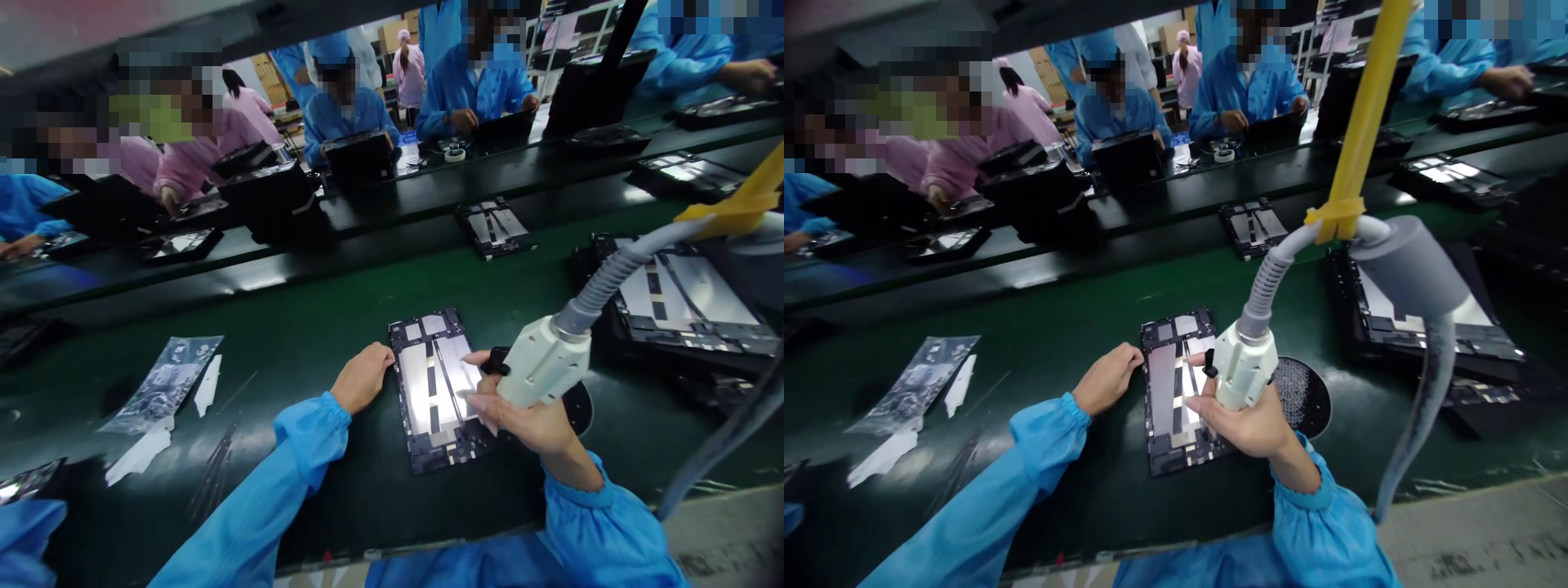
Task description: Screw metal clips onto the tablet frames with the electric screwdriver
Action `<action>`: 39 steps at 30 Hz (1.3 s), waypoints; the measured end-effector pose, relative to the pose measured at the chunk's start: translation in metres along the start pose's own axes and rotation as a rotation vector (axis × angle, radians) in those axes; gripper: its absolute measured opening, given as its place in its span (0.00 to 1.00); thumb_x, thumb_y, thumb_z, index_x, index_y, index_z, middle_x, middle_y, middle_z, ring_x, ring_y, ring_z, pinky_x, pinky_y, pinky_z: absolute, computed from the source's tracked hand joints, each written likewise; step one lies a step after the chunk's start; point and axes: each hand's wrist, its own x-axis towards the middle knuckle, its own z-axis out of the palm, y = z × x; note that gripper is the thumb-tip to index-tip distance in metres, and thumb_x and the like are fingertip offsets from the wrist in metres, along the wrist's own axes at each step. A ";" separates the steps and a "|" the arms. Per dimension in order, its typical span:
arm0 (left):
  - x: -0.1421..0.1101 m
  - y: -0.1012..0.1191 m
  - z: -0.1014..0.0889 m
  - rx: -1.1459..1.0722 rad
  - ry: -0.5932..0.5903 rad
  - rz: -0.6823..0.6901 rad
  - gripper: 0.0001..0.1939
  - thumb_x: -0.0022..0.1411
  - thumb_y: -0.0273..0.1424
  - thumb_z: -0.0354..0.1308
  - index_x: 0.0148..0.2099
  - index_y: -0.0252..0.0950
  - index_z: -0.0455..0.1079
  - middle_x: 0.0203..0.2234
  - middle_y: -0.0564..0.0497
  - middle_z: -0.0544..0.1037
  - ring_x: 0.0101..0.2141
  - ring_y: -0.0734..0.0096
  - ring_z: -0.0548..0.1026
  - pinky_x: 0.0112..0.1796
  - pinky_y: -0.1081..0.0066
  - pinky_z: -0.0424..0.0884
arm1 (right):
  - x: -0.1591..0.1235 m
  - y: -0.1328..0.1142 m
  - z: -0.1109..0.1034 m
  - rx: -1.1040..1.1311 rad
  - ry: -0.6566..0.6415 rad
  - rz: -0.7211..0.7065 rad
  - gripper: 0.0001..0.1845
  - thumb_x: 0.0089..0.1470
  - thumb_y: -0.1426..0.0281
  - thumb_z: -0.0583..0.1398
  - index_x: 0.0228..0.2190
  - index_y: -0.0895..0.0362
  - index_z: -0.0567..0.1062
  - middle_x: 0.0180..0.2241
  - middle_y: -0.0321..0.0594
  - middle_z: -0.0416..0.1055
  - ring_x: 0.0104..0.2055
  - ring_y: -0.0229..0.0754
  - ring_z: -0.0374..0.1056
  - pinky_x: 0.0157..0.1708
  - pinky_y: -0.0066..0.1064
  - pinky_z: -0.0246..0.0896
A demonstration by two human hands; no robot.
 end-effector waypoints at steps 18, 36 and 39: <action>-0.040 -0.018 0.000 -1.187 0.662 -0.600 0.25 0.41 0.43 0.72 0.35 0.32 0.70 0.25 0.49 0.79 0.31 0.63 0.81 0.34 0.63 0.78 | 0.010 0.001 0.014 -0.034 0.019 0.008 0.22 0.51 0.64 0.66 0.46 0.57 0.70 0.17 0.29 0.65 0.17 0.36 0.62 0.22 0.33 0.64; -0.071 0.031 0.035 -0.862 0.405 -0.146 0.15 0.53 0.30 0.66 0.44 0.35 0.71 0.27 0.51 0.79 0.30 0.71 0.79 0.37 0.70 0.78 | 0.075 -0.001 0.098 0.317 -0.025 -0.006 0.32 0.41 0.44 0.63 0.38 0.56 0.71 0.15 0.27 0.63 0.15 0.35 0.61 0.18 0.31 0.60; -0.072 0.029 0.037 -0.833 0.397 -0.102 0.18 0.54 0.29 0.65 0.49 0.36 0.69 0.28 0.52 0.80 0.30 0.71 0.79 0.37 0.70 0.78 | 0.072 0.006 0.104 0.149 0.025 -0.041 0.23 0.42 0.59 0.70 0.38 0.56 0.70 0.17 0.27 0.65 0.17 0.35 0.64 0.24 0.33 0.65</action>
